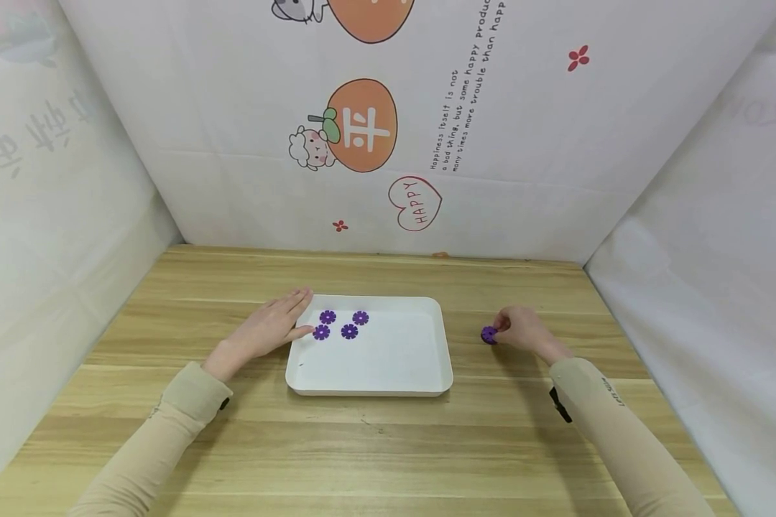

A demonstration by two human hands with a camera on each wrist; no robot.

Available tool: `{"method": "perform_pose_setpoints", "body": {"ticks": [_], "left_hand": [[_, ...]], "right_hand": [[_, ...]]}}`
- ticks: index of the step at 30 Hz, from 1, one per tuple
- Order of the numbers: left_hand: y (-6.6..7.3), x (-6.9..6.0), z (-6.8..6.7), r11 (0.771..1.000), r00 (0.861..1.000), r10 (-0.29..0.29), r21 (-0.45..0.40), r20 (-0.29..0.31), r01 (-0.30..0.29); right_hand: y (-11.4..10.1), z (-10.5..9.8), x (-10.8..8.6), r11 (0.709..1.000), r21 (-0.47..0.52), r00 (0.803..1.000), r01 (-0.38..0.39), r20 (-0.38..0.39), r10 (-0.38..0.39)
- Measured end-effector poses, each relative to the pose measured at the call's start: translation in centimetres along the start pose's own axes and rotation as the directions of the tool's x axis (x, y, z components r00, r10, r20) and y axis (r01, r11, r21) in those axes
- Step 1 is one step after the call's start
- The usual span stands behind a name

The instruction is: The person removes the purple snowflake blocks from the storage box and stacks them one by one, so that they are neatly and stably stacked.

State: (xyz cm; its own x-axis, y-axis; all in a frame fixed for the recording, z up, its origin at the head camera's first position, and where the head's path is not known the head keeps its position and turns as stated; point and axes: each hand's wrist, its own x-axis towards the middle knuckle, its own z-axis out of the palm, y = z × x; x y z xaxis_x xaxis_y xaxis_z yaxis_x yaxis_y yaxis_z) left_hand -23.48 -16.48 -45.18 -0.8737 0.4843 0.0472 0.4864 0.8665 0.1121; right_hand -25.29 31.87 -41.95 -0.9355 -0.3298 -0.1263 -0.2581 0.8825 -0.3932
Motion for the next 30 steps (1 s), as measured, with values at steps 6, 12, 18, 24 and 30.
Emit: {"method": "perform_pose_setpoints", "body": {"ticks": [6,12,18,24,30], "left_hand": [[0.1,-0.1,-0.1,1.000,1.000,-0.001,0.001,0.002,0.001],[0.1,-0.1,-0.1,1.000,1.000,-0.001,0.003,0.001,0.001],[0.2,-0.2,-0.1,1.000,1.000,-0.004,-0.006,0.007,0.004],[0.2,-0.2,-0.3,1.000,1.000,-0.007,-0.009,0.010,0.007],[0.2,-0.1,-0.2,1.000,1.000,-0.007,-0.011,0.008,0.007]], "right_hand": [[0.1,0.0,-0.1,1.000,-0.002,1.000,0.001,0.000,-0.001],[0.2,0.0,-0.1,1.000,0.009,1.000,-0.009,0.006,0.009],[0.4,-0.2,0.0,1.000,0.012,1.000,-0.007,0.007,0.007],[-0.4,-0.8,0.1,1.000,-0.006,1.000,0.019,-0.010,-0.020],[-1.7,-1.2,0.5,0.998,-0.047,0.998,0.042,-0.038,-0.044]]}}
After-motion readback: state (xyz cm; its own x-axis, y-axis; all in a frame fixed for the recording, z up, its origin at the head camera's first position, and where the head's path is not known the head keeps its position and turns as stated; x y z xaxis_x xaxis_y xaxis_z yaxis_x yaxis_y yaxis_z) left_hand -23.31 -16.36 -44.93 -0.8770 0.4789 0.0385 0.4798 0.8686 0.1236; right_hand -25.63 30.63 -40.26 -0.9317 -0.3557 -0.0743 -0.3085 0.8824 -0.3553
